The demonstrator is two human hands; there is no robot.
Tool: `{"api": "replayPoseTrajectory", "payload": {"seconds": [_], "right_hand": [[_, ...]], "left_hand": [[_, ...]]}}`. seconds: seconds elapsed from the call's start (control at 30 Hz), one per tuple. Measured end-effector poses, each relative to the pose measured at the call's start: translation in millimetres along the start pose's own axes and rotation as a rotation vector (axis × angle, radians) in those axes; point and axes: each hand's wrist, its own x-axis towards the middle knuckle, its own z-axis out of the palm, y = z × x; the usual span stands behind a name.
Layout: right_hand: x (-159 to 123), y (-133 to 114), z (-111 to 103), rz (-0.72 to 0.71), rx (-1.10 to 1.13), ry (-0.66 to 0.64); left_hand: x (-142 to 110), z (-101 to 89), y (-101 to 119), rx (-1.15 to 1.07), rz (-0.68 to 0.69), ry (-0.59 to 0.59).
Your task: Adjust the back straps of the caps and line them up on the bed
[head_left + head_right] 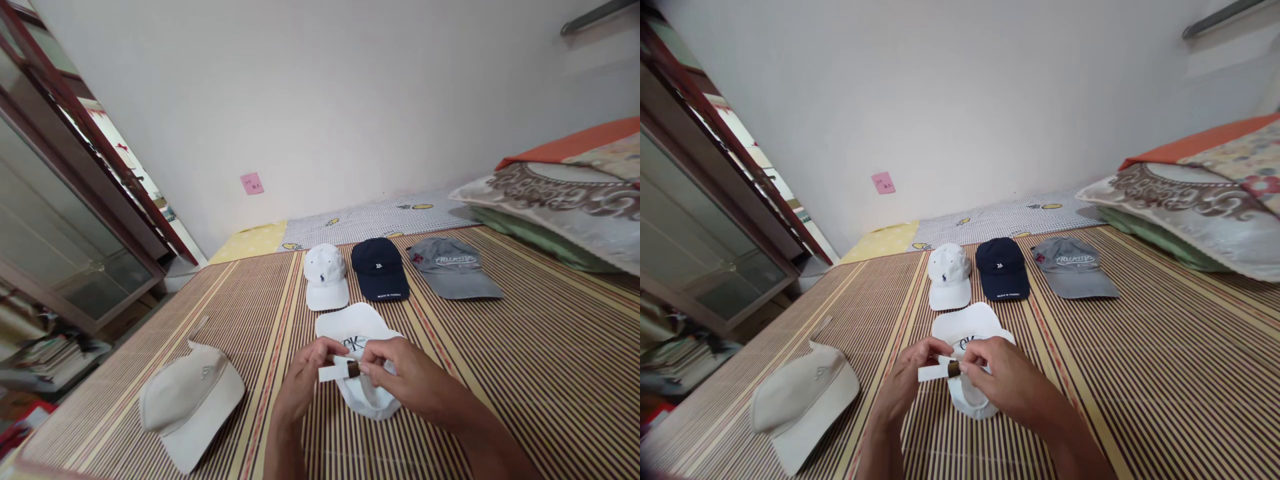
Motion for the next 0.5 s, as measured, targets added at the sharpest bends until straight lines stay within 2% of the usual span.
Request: {"api": "replayPoseTrajectory", "payload": {"seconds": [0.13,0.23,0.3,0.4,0.5], "right_hand": [[-0.8,0.1,-2.4,0.026,-0.005,0.023],[-1.7,-1.0,-2.4,0.067,-0.021,0.027],[-1.2,-1.9,-0.9,0.069,-0.022,0.021],[0.6,-2.2,-0.7,0.035,0.015,0.003],[-0.7,2.5,-10.2,-0.004,0.085,0.024]], "left_hand": [[-2.9,-2.8,4.8,-0.001,0.08,-0.063],[-3.0,-0.1,9.4,-0.054,0.01,-0.09],[-1.9,2.8,11.0,-0.028,-0.037,-0.066],[0.4,6.3,10.3,0.051,-0.027,-0.018],[1.5,7.8,7.1,0.029,-0.042,-0.015]]}}
